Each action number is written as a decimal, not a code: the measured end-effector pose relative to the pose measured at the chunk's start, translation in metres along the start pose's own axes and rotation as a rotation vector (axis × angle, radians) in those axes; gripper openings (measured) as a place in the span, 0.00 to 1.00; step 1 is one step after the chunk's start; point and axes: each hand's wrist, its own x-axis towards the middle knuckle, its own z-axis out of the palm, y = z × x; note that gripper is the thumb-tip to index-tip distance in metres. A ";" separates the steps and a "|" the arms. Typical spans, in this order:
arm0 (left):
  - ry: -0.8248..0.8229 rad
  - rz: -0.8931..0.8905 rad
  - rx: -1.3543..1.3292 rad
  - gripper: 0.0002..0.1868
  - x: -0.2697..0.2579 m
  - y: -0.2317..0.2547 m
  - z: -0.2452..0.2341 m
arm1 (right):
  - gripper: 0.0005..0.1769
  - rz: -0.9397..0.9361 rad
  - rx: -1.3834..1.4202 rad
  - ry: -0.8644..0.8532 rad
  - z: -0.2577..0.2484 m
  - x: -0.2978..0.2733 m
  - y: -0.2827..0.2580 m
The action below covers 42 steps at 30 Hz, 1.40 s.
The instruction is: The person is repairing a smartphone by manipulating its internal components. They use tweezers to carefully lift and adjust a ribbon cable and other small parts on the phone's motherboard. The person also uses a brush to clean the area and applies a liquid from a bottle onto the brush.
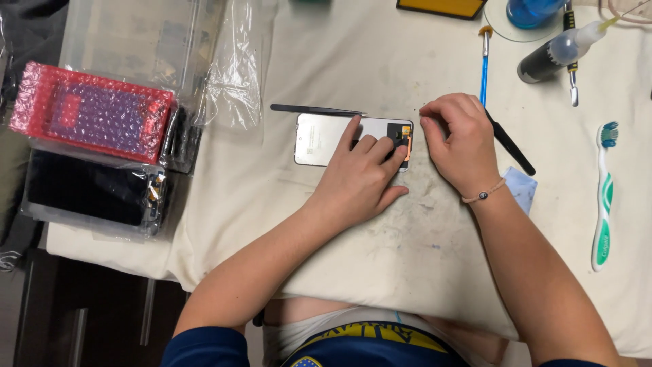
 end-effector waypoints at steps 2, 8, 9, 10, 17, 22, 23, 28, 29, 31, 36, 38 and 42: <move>-0.004 -0.014 0.012 0.30 0.003 0.004 0.000 | 0.07 -0.018 -0.052 0.040 0.000 -0.002 0.000; -0.056 -0.026 0.139 0.39 -0.001 0.012 -0.005 | 0.04 0.006 -0.374 0.228 -0.028 -0.011 0.005; -0.072 -0.013 0.245 0.42 0.000 0.013 -0.010 | 0.03 0.012 -0.441 0.277 -0.034 -0.012 0.005; -0.064 -0.013 0.253 0.42 -0.001 0.013 -0.008 | 0.03 0.003 -0.441 0.285 -0.037 -0.017 0.011; -0.020 -0.018 0.191 0.46 -0.006 0.007 0.004 | 0.05 0.369 -0.602 0.036 -0.046 -0.036 0.037; -0.005 -0.012 0.190 0.47 -0.008 0.008 0.004 | 0.05 0.405 -0.580 0.029 -0.051 -0.034 0.036; -0.013 -0.011 0.198 0.47 -0.008 0.007 0.005 | 0.02 0.417 -0.542 0.085 -0.053 -0.033 0.036; -0.062 -0.031 0.189 0.47 -0.010 0.006 0.006 | 0.15 0.164 -0.178 0.198 -0.052 -0.020 -0.007; -0.064 -0.031 0.190 0.48 -0.010 0.006 0.006 | 0.14 0.056 -0.145 0.118 -0.046 -0.019 -0.014; -0.071 -0.028 0.189 0.48 -0.009 0.004 0.006 | 0.14 -0.045 -0.110 0.038 -0.035 -0.019 -0.021; -0.059 -0.019 0.206 0.49 -0.009 0.004 0.005 | 0.16 -0.154 -0.196 -0.110 -0.020 -0.024 -0.015; -0.119 -0.048 0.112 0.47 -0.007 0.006 -0.004 | 0.14 -0.102 -0.168 -0.108 -0.018 -0.025 -0.014; -0.180 -0.069 0.018 0.44 -0.005 0.006 -0.007 | 0.13 -0.054 -0.175 -0.094 -0.016 -0.026 -0.013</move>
